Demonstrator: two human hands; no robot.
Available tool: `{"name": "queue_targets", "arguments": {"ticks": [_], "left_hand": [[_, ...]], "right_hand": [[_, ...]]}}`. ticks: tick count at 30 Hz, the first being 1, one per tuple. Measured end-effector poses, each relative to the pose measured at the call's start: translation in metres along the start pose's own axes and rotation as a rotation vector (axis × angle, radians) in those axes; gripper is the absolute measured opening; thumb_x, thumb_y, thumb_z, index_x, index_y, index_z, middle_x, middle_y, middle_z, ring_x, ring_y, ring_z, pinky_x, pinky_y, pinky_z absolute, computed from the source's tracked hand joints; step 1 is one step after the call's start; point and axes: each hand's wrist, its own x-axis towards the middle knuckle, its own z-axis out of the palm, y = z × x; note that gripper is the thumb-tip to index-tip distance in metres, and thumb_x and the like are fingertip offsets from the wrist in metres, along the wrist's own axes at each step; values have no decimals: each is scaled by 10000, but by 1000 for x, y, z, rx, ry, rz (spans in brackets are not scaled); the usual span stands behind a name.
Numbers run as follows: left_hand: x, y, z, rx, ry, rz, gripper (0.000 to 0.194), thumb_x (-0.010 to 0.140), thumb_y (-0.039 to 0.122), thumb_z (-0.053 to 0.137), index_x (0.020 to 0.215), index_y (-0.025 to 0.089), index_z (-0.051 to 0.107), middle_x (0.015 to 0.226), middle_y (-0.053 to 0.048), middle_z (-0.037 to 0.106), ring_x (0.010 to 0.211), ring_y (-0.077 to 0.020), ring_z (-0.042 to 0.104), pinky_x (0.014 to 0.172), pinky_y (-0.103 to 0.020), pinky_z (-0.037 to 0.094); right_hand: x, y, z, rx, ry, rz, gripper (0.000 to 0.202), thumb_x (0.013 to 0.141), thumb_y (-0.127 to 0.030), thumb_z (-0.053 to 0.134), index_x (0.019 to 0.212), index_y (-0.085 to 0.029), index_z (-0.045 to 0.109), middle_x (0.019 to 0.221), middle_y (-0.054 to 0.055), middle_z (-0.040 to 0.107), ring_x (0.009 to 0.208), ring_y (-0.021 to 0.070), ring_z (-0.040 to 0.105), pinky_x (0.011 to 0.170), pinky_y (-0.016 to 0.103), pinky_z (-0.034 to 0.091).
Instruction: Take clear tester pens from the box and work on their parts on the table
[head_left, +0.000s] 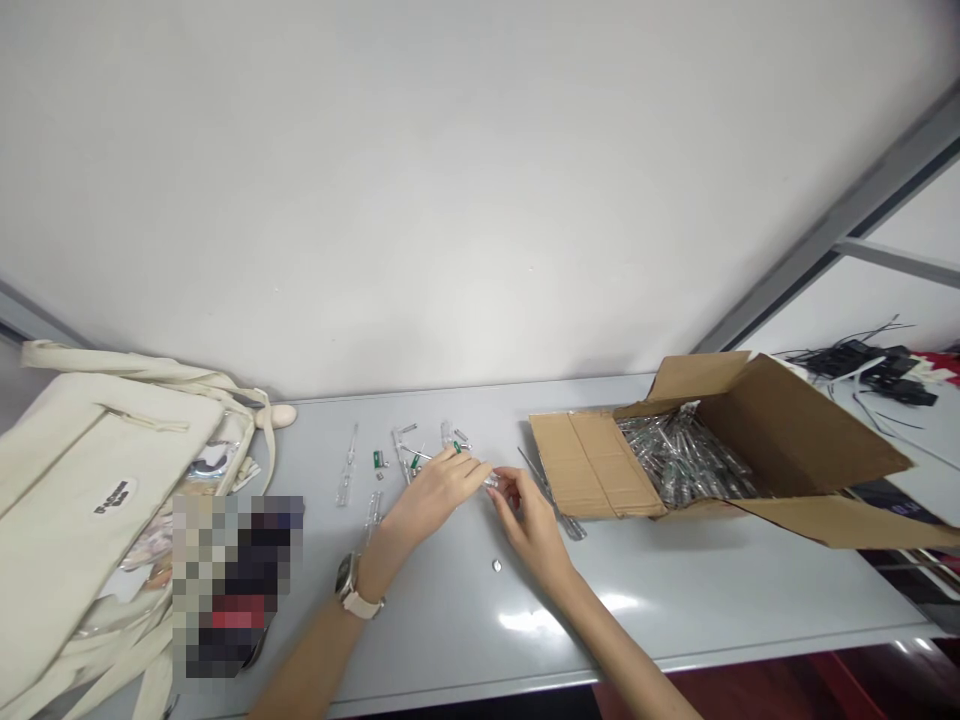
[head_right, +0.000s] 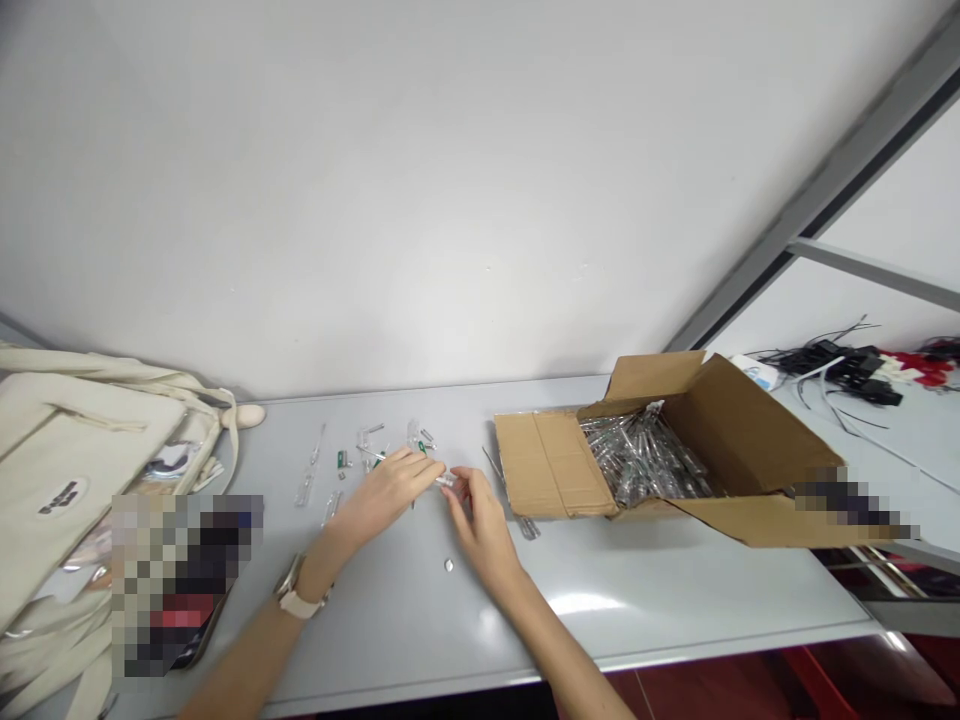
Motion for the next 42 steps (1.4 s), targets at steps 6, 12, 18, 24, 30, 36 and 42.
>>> {"name": "queue_targets", "arguments": {"ticks": [6,12,18,24,30,36,42], "left_hand": [[-2,-4,1,51,61,-1,257,892,-23,376,926,190,517,818,-12,593,812,-178,562,786,-322,410],[-7,-11,1,87,217,-30,299,931,29,398,1092,214,569,1063,-42,657,1139,-185,553,988,-367,340],[-6,-4,8,142,236,51,295,932,34,425,1094,217,591,1062,-21,676,1213,-168,529,1033,-349,308],[-6,-3,7,142,262,49,279,934,37,428,1074,215,591,1052,-15,683,1198,-158,545,1041,-341,305],[-8,-1,0,135,256,28,305,923,12,418,1070,216,589,1058,-10,694,1213,-150,545,1032,-328,314],[-10,-4,-8,97,295,-22,346,916,-27,394,1072,215,587,1053,-6,710,1200,-143,560,1028,-333,291],[-14,-12,-15,46,337,-106,384,917,-13,388,1100,243,608,1075,-10,718,1153,-162,588,1009,-360,289]], "right_hand": [[0,2,-3,-4,4,54,176,979,-299,459,1074,-196,566,842,28,615,738,162,580,717,282,484],[-1,12,0,-154,23,-23,177,975,-270,453,1072,-187,576,939,71,552,833,193,577,768,326,496],[-4,17,5,-248,14,-94,141,950,-225,491,1065,-182,559,947,76,506,863,210,559,785,353,498],[-3,17,4,-233,7,-72,142,959,-235,477,1065,-193,562,934,68,514,831,202,570,756,345,504],[-3,16,4,-217,-20,-63,166,966,-249,465,1103,-206,550,930,66,526,824,204,577,753,357,511],[-3,17,3,-214,-23,-51,177,949,-238,502,1121,-215,537,962,71,536,890,220,581,786,363,510],[-3,20,4,-214,-23,-58,96,957,-235,489,1022,-202,552,925,61,525,840,201,565,775,355,502]]}}
